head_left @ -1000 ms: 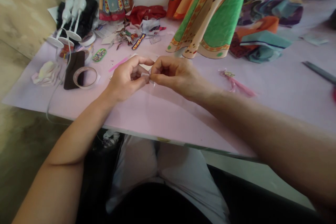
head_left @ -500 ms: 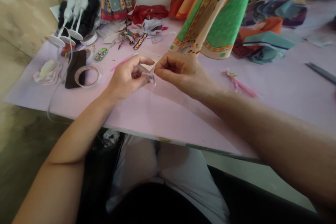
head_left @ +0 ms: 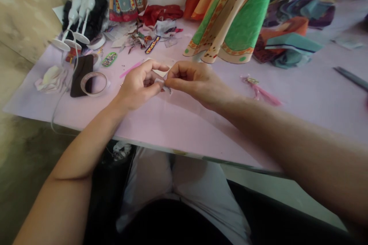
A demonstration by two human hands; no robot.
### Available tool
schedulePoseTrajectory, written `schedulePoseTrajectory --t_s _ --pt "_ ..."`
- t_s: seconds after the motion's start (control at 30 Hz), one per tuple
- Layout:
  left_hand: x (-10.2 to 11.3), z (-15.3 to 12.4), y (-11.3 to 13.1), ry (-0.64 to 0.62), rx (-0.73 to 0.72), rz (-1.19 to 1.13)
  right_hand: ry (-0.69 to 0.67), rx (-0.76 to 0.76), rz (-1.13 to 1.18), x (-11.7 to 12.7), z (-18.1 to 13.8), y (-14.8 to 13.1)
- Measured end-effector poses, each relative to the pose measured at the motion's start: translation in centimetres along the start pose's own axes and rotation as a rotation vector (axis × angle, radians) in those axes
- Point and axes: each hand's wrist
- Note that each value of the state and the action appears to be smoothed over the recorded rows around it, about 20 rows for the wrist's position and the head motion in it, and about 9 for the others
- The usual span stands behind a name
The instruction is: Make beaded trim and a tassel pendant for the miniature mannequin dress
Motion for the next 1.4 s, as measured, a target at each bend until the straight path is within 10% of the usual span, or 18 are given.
schedulePoseTrajectory --t_s 1.4 --pt "0.31 0.17 -0.17 0.016 0.010 0.032 -0.053 -0.141 0.083 -0.06 0.08 0.17"
Point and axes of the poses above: each hand's wrist, its own z-axis towards the middle knuckle, its own x-axis out of the back of the hand, y = z × x, and after that the axes turned 14 degrees about -x, right-handed
